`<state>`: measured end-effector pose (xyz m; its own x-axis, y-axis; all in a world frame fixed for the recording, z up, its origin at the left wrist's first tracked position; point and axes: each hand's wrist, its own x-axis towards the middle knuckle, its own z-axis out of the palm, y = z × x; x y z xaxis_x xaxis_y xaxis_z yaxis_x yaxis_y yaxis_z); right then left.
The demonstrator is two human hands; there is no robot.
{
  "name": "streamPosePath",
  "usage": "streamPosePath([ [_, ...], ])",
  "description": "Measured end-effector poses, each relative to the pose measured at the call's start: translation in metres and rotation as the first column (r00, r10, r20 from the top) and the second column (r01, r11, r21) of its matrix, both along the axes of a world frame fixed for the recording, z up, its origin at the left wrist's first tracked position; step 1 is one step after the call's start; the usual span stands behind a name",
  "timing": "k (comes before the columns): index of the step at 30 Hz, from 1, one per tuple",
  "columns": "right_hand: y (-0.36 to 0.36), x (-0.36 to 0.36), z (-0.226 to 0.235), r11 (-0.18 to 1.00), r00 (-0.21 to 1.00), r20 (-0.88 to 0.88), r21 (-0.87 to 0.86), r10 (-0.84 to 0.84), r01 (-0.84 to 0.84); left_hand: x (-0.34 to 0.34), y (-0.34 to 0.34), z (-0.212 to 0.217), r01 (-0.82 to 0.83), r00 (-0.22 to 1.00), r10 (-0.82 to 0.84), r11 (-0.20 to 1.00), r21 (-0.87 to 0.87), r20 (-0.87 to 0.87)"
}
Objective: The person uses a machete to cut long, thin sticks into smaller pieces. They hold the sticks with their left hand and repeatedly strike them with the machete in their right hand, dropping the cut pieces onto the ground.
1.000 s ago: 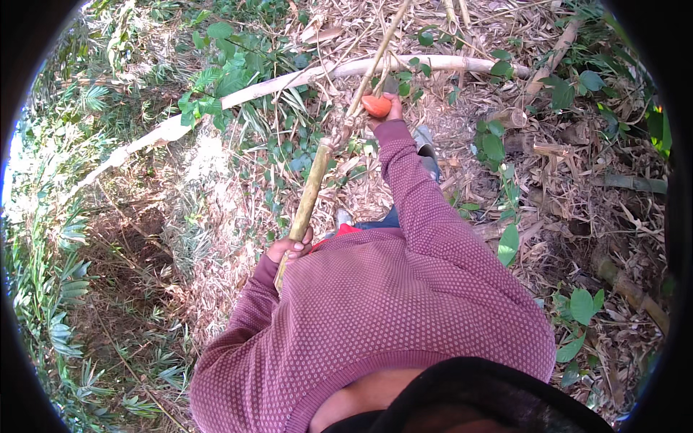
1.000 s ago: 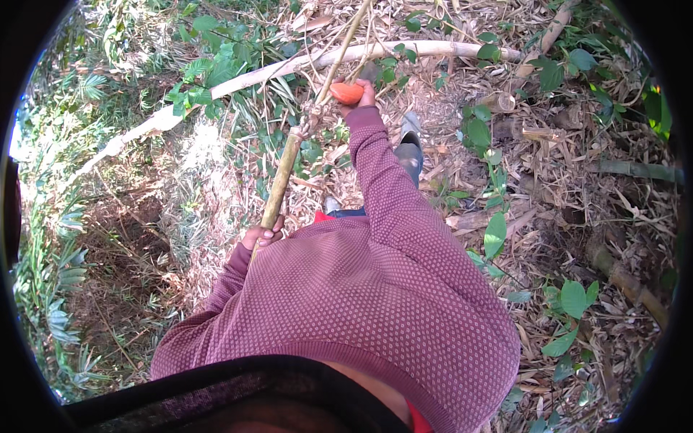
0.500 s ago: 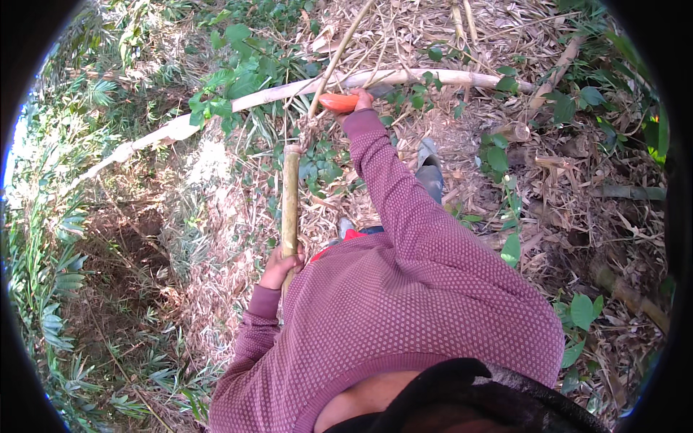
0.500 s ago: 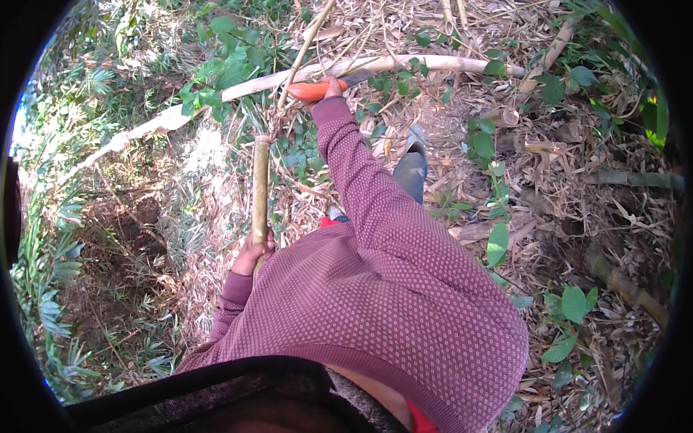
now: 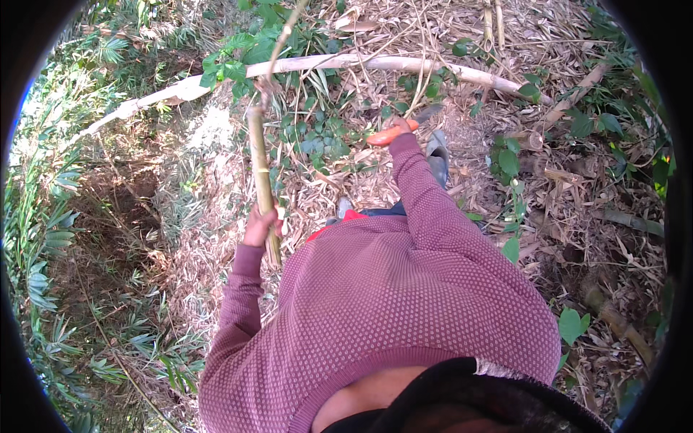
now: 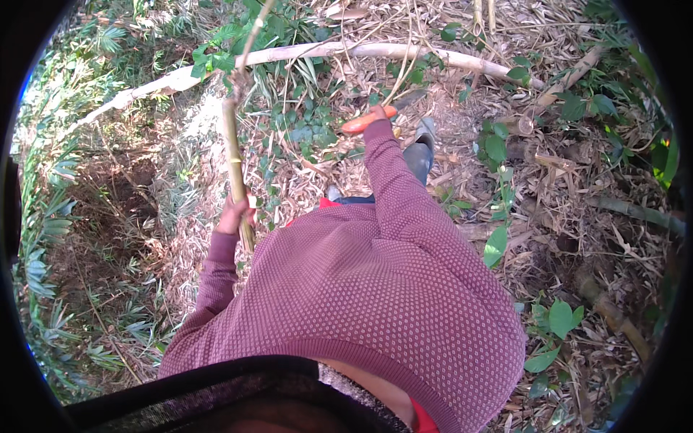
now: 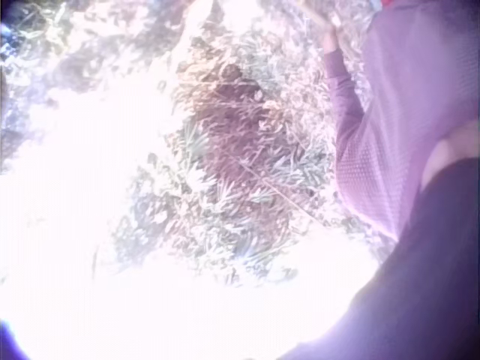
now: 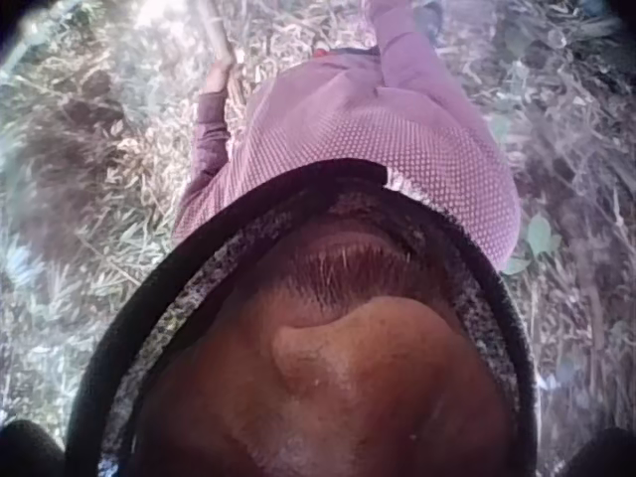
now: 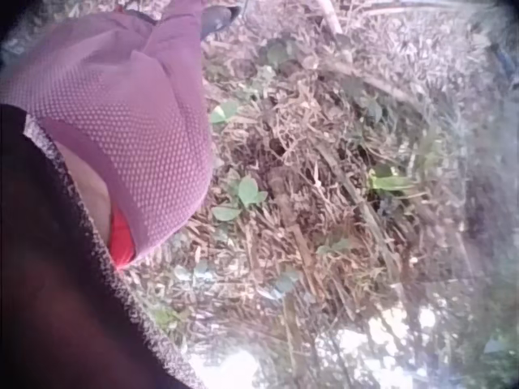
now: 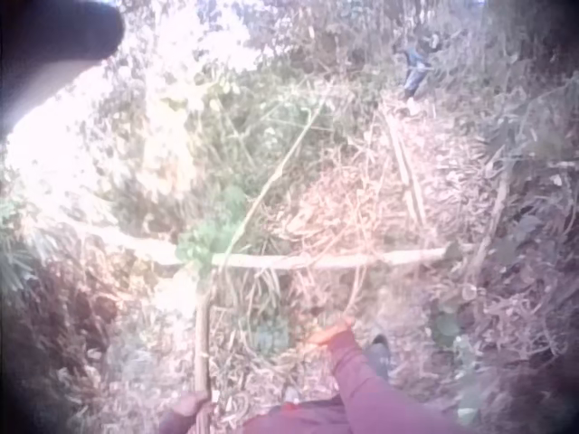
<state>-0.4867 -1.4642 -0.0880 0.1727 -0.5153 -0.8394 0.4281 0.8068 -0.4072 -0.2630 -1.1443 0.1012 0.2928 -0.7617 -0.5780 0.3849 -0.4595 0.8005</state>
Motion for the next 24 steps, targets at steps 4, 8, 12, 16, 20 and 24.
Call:
streamPosePath([
  [4, 0.013, -0.047, 0.007, 0.999, 0.997, 0.063, 0.024, -0.032, 0.031, 0.019, -0.045, 0.012, -0.024, 0.988, 0.020, 0.999, 0.027, 0.152],
  [8, 0.043, -0.072, 0.023, 0.957, 0.982, 0.083, -0.222, -0.170, 0.185, 0.009, -0.090, -0.016, 0.061, 0.958, -0.069, 0.997, 0.036, 0.277],
  [12, 0.074, -0.102, 0.040, 0.876, 0.944, -0.165, -0.446, -0.284, 0.186, -0.026, -0.142, -0.078, 0.199, 0.951, -0.223, 0.971, 0.131, 0.212],
  [16, 0.083, -0.135, 0.059, 0.878, 0.891, -0.440, -0.464, -0.112, -0.119, -0.057, -0.203, -0.142, 0.312, 0.902, -0.336, 0.941, 0.129, 0.272],
  [20, 0.083, -0.151, 0.071, 0.834, 0.858, -0.512, -0.460, 0.032, -0.306, -0.085, -0.261, -0.192, 0.335, 0.864, -0.395, 0.914, 0.228, 0.311],
  [24, 0.075, -0.152, 0.071, 0.804, 0.837, -0.541, -0.460, 0.082, -0.377, -0.103, -0.298, -0.220, 0.320, 0.855, -0.378, 0.923, 0.213, 0.354],
])
